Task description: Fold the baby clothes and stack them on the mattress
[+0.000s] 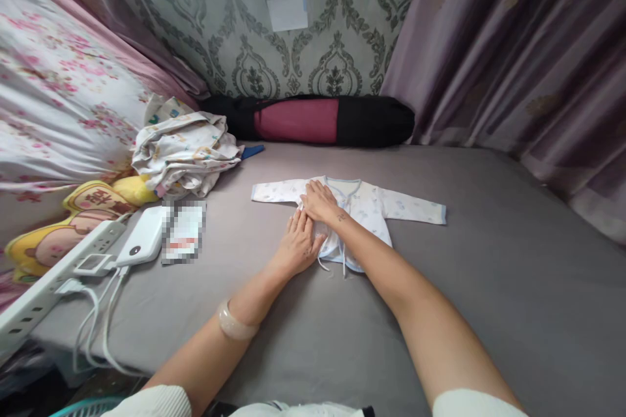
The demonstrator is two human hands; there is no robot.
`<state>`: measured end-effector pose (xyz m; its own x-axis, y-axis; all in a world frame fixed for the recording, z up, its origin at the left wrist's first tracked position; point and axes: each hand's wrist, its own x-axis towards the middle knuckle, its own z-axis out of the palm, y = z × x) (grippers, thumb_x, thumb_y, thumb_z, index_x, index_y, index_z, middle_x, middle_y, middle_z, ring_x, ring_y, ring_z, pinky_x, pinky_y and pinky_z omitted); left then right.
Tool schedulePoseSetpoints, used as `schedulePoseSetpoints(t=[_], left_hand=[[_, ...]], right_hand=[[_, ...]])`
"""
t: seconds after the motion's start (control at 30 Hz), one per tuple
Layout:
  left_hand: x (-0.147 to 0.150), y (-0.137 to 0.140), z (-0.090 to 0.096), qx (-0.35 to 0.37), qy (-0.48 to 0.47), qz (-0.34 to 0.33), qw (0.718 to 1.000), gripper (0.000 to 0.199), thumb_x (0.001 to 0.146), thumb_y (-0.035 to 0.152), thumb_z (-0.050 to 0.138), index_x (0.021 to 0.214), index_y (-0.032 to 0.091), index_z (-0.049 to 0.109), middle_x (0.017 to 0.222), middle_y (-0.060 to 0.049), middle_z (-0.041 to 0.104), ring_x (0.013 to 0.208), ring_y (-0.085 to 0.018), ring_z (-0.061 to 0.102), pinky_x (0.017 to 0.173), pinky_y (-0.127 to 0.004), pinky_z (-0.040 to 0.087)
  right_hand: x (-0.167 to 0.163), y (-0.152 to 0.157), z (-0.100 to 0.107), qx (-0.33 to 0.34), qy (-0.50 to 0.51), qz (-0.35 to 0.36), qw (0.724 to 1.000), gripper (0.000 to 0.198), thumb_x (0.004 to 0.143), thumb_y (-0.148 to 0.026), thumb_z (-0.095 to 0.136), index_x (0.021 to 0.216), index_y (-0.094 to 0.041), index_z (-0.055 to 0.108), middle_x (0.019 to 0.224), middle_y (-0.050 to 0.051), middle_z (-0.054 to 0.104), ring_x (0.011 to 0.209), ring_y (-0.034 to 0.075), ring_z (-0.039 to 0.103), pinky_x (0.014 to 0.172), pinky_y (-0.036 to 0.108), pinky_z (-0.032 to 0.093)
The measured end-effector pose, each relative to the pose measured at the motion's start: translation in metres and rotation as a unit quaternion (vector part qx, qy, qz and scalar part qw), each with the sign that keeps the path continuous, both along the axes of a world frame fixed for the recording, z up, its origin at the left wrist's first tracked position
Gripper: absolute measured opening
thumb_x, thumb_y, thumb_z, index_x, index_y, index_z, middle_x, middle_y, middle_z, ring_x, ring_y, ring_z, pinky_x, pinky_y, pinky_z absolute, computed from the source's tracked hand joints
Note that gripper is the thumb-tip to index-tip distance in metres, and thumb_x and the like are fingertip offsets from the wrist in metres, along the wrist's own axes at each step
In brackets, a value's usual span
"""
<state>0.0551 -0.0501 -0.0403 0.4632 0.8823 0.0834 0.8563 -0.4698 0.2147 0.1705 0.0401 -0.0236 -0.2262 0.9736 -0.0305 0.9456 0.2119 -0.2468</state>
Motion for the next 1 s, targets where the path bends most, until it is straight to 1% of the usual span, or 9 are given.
schedulePoseSetpoints(t=[0.1,0.3,0.37,0.43,0.6,0.7,0.8,0.93,1.0], left_hand=[[0.0,0.0,-0.004,-0.024,0.025,-0.003,0.999,0.079,0.093,0.058,0.031,0.145,-0.002,0.028,0.154,-0.026,0.024,0.145,-0.035,0.014,0.116,-0.051,0.021],[-0.003,0.005,-0.004,-0.049,0.031,-0.024,0.998,0.091,0.088,0.069,0.031,0.148,0.001,0.024,0.155,-0.026,0.019,0.146,-0.037,0.011,0.115,-0.054,0.019],[-0.003,0.006,-0.004,-0.057,0.03,-0.019,0.998,0.087,0.09,0.067,0.029,0.148,0.003,0.024,0.155,-0.025,0.019,0.146,-0.036,0.011,0.114,-0.055,0.019],[-0.003,0.006,-0.004,-0.049,0.023,-0.002,0.999,0.076,0.093,0.06,0.028,0.146,0.005,0.029,0.155,-0.024,0.023,0.145,-0.035,0.016,0.114,-0.056,0.018],[-0.003,0.004,0.005,0.036,-0.03,0.006,0.999,0.043,0.094,0.038,0.042,0.129,0.014,0.05,0.142,-0.017,0.046,0.135,-0.029,0.037,0.112,-0.052,0.022],[-0.001,0.004,0.008,0.058,-0.086,-0.038,0.994,0.029,0.093,0.031,0.045,0.117,0.021,0.057,0.13,-0.011,0.055,0.124,-0.023,0.047,0.107,-0.044,0.032],[0.004,0.004,0.006,0.036,-0.12,-0.122,0.985,0.021,0.092,0.027,0.048,0.107,0.022,0.062,0.118,-0.008,0.061,0.114,-0.02,0.054,0.101,-0.039,0.04],[0.007,0.003,0.002,0.013,-0.135,-0.193,0.972,0.022,0.093,0.024,0.045,0.102,0.019,0.064,0.112,-0.009,0.064,0.108,-0.019,0.057,0.097,-0.036,0.044],[0.007,0.004,0.0,0.006,-0.148,-0.199,0.969,0.026,0.094,0.018,0.04,0.102,0.018,0.064,0.112,-0.01,0.065,0.108,-0.018,0.058,0.096,-0.035,0.045]], right_hand=[[-0.003,0.005,-0.015,-0.028,0.019,-0.045,0.998,0.064,0.099,-0.046,0.022,0.15,-0.006,0.025,0.158,0.015,0.018,0.146,0.026,0.011,0.116,0.043,0.008],[0.0,0.013,-0.015,-0.058,0.066,-0.059,0.994,0.066,0.098,-0.049,0.021,0.152,-0.011,0.023,0.16,0.011,0.014,0.147,0.024,0.006,0.117,0.047,0.002],[0.007,0.015,-0.006,-0.081,0.113,-0.053,0.989,0.061,0.099,-0.045,0.023,0.15,-0.013,0.03,0.158,0.011,0.02,0.146,0.023,0.011,0.117,0.044,0.007],[0.018,0.012,0.005,-0.083,0.163,-0.045,0.982,0.053,0.1,-0.038,0.023,0.145,-0.015,0.039,0.153,0.01,0.034,0.141,0.018,0.028,0.115,0.033,0.02],[0.053,-0.023,0.027,0.036,0.169,-0.131,0.976,0.031,0.092,-0.028,0.044,0.11,-0.015,0.065,0.107,0.008,0.07,0.101,0.018,0.063,0.087,0.025,0.044],[0.063,-0.052,0.031,0.004,0.116,-0.149,0.982,0.023,0.086,-0.035,0.052,0.093,-0.016,0.065,0.089,0.008,0.071,0.088,0.021,0.065,0.074,0.025,0.044],[0.061,-0.072,0.028,-0.037,0.073,-0.164,0.983,0.031,0.079,-0.04,0.06,0.099,-0.016,0.061,0.094,0.011,0.07,0.089,0.023,0.064,0.07,0.026,0.043],[0.055,-0.08,0.022,-0.056,0.066,-0.18,0.98,0.033,0.076,-0.03,0.059,0.105,-0.015,0.057,0.098,0.014,0.069,0.088,0.024,0.064,0.067,0.026,0.043],[0.057,-0.079,0.019,-0.059,0.09,-0.196,0.975,0.028,0.074,-0.025,0.057,0.1,-0.015,0.059,0.088,0.012,0.07,0.08,0.023,0.065,0.064,0.025,0.043]])
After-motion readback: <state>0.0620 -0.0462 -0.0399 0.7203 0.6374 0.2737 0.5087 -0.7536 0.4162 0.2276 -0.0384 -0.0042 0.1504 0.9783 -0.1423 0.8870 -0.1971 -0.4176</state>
